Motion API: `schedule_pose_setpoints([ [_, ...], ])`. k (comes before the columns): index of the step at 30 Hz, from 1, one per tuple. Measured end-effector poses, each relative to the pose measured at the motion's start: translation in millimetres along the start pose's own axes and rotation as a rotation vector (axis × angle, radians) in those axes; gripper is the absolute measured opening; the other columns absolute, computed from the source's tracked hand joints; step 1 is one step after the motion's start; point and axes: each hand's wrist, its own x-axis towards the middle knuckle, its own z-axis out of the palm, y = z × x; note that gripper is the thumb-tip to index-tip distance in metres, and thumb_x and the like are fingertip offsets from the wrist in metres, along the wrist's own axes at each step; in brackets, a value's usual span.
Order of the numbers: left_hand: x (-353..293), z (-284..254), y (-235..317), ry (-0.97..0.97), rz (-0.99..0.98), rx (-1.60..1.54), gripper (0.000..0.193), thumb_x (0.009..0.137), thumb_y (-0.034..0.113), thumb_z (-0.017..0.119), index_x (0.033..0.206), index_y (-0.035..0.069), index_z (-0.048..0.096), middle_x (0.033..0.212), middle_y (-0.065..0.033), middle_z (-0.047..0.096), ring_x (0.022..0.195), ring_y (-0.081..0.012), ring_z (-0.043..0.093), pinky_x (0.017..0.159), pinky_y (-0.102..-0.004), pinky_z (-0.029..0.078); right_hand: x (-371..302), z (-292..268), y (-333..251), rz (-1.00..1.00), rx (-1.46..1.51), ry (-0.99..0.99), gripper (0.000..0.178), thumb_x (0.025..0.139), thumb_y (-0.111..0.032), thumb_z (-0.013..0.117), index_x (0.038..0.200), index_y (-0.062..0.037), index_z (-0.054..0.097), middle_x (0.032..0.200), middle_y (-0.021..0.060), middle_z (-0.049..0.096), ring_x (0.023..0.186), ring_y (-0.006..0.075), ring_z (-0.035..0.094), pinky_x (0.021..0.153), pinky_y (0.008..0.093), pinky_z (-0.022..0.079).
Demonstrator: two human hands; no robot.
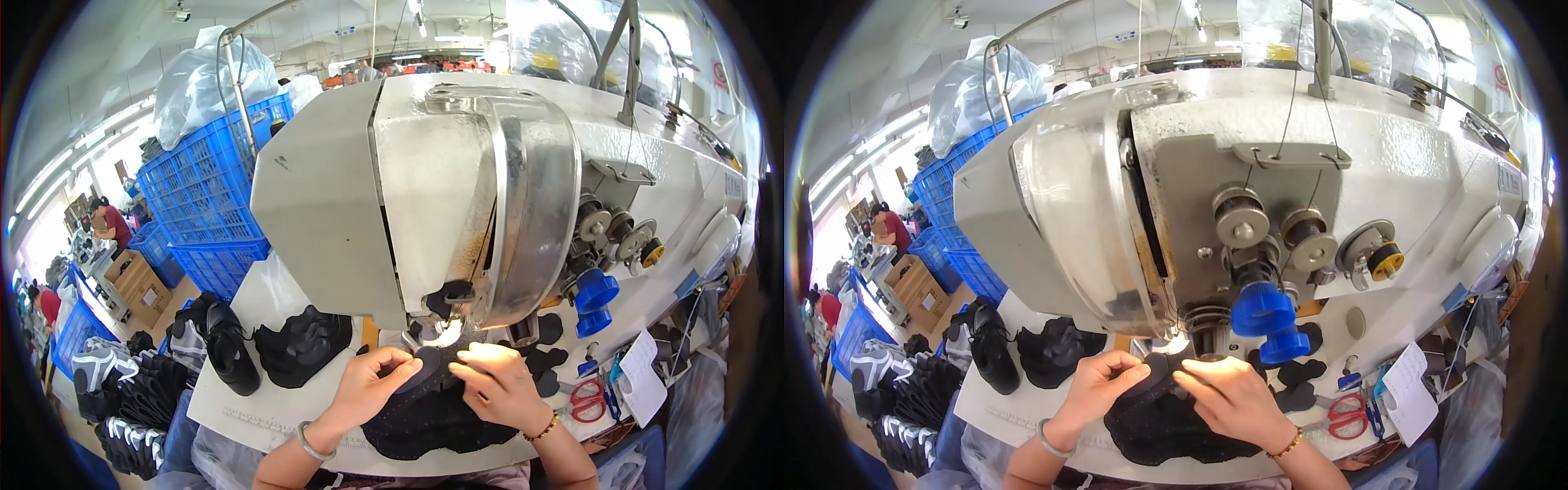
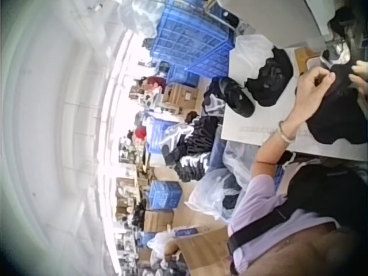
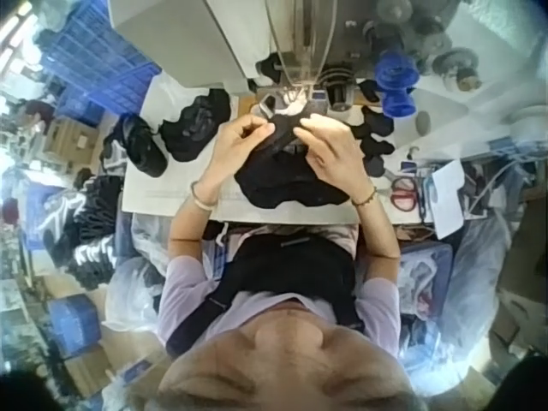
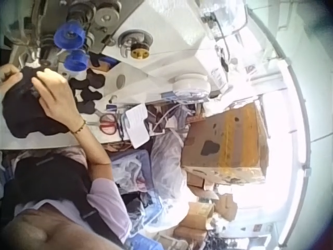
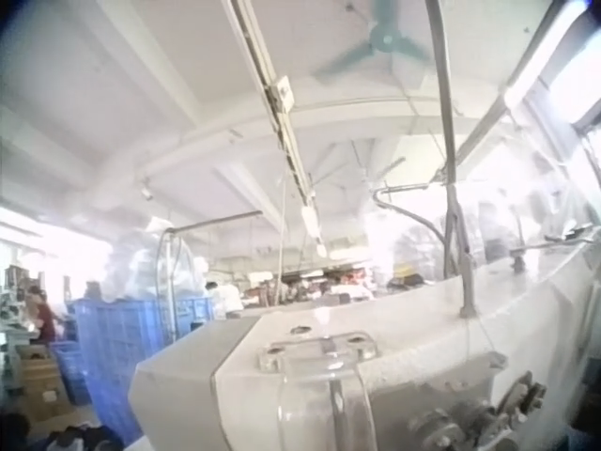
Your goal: Stitch together black leather shoe components using an industrial sewing machine.
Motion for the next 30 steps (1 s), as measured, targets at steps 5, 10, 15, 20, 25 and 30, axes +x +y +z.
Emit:
schedule_pose_setpoints([
  [5, 6, 5, 4, 0.000, -0.091, -0.150, 0.019, 0.087, 0.018, 0.065, 0.086, -0.001, 0.064, 0.070, 0.0027, 0.059, 0.064, -0.0016, 0.047, 0.056, -0.0173, 0.037, 1, 11, 7, -0.126, -0.379, -0.032, 0.044, 0.068, -0.015, 0.072, 0.110, -0.0257, 0.065, 0.109, -0.0050, 0.056, 0.100, 0.0164, 0.053, 0.085, 0.0301, 0.041],
  [10, 9, 2, 9, -0.031, -0.136, -0.191, 0.019, 0.087, 0.017, 0.064, 0.086, -0.003, 0.063, 0.072, 0.0012, 0.060, 0.066, -0.0026, 0.051, 0.060, -0.0183, 0.041, 3, 12, 2, -0.103, -0.392, 0.030, 0.039, 0.067, -0.016, 0.073, 0.105, -0.0253, 0.068, 0.104, -0.0068, 0.056, 0.094, 0.0141, 0.053, 0.076, 0.0289, 0.040],
  [15, 11, 4, 18, 0.002, -0.080, -0.008, 0.019, 0.087, 0.015, 0.065, 0.085, -0.004, 0.060, 0.074, -0.0018, 0.061, 0.068, -0.0047, 0.053, 0.063, -0.0216, 0.045, 9, 16, 1, -0.074, -0.420, 0.073, 0.040, 0.066, -0.016, 0.074, 0.105, -0.0244, 0.069, 0.099, -0.0077, 0.057, 0.080, 0.0124, 0.051, 0.064, 0.0260, 0.038],
  [20, 5, 13, 24, 0.265, 0.486, 0.581, 0.015, 0.081, 0.009, 0.068, 0.092, -0.001, 0.061, 0.088, -0.0094, 0.059, 0.068, -0.0180, 0.061, 0.065, -0.0269, 0.050, 8, 17, 0, -0.079, -0.426, 0.094, 0.038, 0.066, -0.015, 0.073, 0.103, -0.0238, 0.070, 0.097, -0.0085, 0.057, 0.077, 0.0108, 0.050, 0.060, 0.0238, 0.038],
  [25, 0, 18, 17, 0.251, 0.648, 0.661, 0.021, 0.077, 0.008, 0.071, 0.094, 0.000, 0.063, 0.094, -0.0096, 0.056, 0.072, -0.0209, 0.060, 0.056, -0.0287, 0.049, 4, 20, 4, -0.096, -0.454, 0.115, 0.039, 0.067, -0.015, 0.073, 0.104, -0.0232, 0.069, 0.098, -0.0085, 0.058, 0.074, 0.0093, 0.050, 0.060, 0.0231, 0.039],
  [30, -1, 16, 38, 0.215, 0.564, 0.567, 0.021, 0.075, 0.008, 0.073, 0.093, 0.001, 0.065, 0.091, -0.0094, 0.059, 0.076, -0.0214, 0.060, 0.063, -0.0288, 0.049, 8, 16, 4, -0.063, -0.384, 0.088, 0.045, 0.067, -0.016, 0.074, 0.110, -0.0231, 0.068, 0.078, -0.0061, 0.046, 0.069, 0.0124, 0.046, 0.057, 0.0228, 0.034],
])
